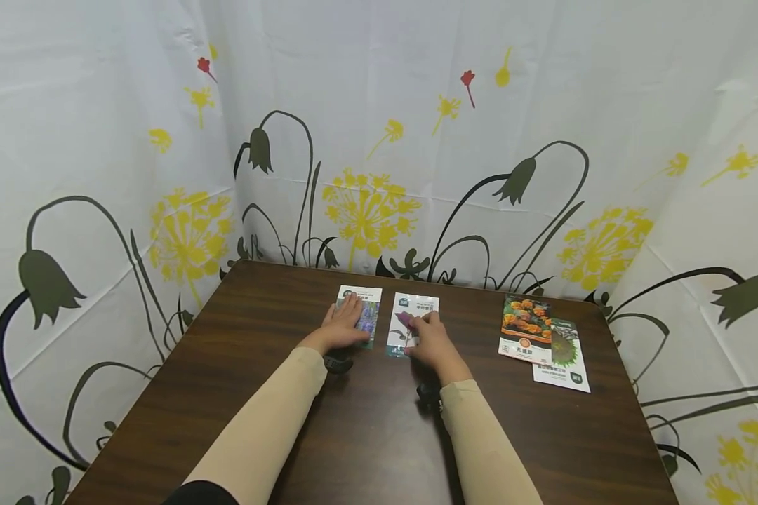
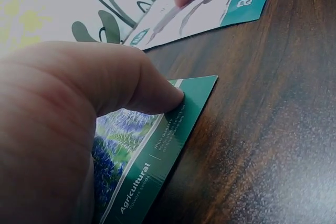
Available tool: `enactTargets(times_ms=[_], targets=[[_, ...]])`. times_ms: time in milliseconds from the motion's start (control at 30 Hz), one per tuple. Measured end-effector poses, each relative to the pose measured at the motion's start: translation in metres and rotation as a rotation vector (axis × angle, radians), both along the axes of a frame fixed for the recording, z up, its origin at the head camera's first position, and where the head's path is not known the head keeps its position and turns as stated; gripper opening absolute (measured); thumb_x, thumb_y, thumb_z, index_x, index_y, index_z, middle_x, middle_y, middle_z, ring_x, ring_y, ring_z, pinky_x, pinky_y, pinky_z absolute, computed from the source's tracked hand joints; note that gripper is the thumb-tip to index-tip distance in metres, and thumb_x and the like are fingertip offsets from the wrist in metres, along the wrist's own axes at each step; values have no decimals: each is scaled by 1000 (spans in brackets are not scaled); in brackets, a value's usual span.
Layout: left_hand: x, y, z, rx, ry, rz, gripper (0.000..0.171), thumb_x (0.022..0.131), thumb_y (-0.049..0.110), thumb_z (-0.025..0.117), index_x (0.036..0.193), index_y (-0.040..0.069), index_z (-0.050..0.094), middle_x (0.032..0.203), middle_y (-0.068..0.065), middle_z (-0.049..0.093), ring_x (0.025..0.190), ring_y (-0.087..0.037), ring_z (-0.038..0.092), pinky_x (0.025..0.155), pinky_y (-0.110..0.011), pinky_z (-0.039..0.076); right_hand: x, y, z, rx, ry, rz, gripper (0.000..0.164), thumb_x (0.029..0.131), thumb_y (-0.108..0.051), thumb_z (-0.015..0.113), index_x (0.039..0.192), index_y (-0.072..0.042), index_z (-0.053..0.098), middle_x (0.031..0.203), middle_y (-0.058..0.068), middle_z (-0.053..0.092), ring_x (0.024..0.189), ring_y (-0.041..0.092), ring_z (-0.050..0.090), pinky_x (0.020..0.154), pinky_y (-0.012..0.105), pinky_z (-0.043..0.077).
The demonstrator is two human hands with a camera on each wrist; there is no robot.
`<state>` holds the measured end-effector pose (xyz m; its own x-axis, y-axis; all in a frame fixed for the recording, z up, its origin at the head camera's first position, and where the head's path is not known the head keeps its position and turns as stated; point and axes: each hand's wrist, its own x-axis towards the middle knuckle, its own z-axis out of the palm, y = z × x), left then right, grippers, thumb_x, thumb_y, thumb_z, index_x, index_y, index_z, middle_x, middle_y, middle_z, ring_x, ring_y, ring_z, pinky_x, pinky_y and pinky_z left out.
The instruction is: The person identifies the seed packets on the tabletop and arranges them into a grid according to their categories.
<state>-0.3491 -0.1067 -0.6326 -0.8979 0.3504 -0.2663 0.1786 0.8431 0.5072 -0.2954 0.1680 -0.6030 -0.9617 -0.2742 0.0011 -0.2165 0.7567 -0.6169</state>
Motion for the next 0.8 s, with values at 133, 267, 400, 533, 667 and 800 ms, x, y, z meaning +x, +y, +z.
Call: enactTargets(times_ms=[133, 267, 400, 533, 667, 800], targets=[[9, 3, 10, -22, 4, -4, 108, 99, 54, 61, 176, 9, 1, 184, -10, -15, 171, -25, -18, 136, -53, -17, 2, -1, -7, -1, 8, -11, 67, 85, -13, 93, 144, 0, 65, 135, 23, 51, 122, 41, 58, 110, 56, 51], [15, 6, 21, -6, 12, -6, 105, 99, 49, 62, 176, 4, 5, 185, -14, -11, 172, -29, -15, 137, -57, -13, 4, 1, -10, 9, 63, -15, 60, 86, -12, 92, 140, -3, 68, 137, 22, 56, 124, 41, 59, 109, 57, 52], [14, 4, 19, 50, 10, -2, 105, 98, 48, 62, 175, 1, 8, 184, -17, -9, 172, -32, -14, 136, -59, -15, 5, 1, -9, 8, 101, 2, 49, 87, -12, 92, 131, -4, 72, 134, 21, 59, 122, 40, 62, 108, 57, 53], [15, 3, 21, 53, 13, -4, 105, 98, 47, 63, 175, 2, 8, 185, -15, -10, 172, -31, -13, 136, -58, -16, 6, 1, -7, 11, 114, 19, 48, 87, -14, 92, 129, -4, 72, 131, 21, 60, 117, 39, 63, 107, 56, 54], [11, 3, 12, 45, 8, -5, 108, 97, 51, 62, 176, 6, 3, 184, -11, -14, 172, -27, -16, 135, -55, -18, 6, 1, -6, 16, 143, 26, 50, 87, -15, 92, 131, -5, 72, 132, 20, 61, 118, 39, 64, 106, 57, 54], [4, 1, 3, 32, 0, 0, 109, 97, 54, 62, 176, 11, 1, 184, -7, -16, 171, -22, -19, 135, -52, -20, 7, 4, -1, -13, 133, 22, 48, 89, -14, 89, 133, -5, 72, 136, 21, 60, 124, 41, 62, 109, 58, 52]])
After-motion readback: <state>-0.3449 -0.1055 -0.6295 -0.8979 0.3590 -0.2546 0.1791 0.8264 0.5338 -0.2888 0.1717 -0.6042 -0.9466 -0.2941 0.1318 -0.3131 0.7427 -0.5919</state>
